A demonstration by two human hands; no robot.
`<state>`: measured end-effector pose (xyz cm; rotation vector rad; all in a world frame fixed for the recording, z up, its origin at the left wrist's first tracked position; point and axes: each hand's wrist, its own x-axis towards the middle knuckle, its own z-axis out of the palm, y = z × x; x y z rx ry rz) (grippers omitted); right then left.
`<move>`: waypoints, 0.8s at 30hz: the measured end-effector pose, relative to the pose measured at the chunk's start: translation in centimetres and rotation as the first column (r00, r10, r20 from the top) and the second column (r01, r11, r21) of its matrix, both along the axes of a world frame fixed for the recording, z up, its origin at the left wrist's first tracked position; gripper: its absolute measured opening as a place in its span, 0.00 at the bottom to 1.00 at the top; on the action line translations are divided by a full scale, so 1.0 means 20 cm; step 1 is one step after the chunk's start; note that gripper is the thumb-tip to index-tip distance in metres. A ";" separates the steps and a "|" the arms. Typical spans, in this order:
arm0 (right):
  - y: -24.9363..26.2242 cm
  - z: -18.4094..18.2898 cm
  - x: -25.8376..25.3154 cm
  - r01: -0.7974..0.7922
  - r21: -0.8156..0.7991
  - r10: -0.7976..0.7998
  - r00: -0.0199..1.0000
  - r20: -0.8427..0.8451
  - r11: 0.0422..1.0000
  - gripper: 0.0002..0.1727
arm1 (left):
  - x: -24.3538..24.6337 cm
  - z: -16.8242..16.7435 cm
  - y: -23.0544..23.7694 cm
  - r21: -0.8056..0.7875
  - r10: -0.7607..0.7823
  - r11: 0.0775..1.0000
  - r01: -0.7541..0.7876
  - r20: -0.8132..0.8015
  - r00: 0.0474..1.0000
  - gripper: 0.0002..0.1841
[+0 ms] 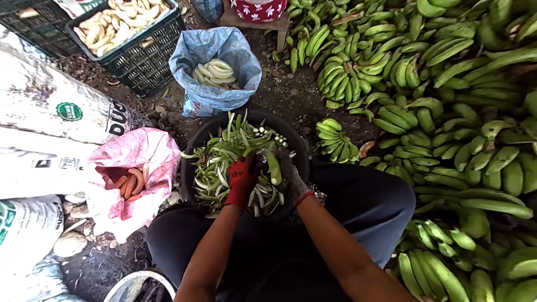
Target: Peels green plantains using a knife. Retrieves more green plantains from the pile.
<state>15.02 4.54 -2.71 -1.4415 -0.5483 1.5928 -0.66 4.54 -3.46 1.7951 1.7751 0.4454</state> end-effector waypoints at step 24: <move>0.10 0.00 0.00 -0.013 -0.017 0.014 0.998 0.059 1.000 0.30 | -0.05 0.07 0.00 -0.001 0.042 0.999 -0.042 0.176 0.984 0.27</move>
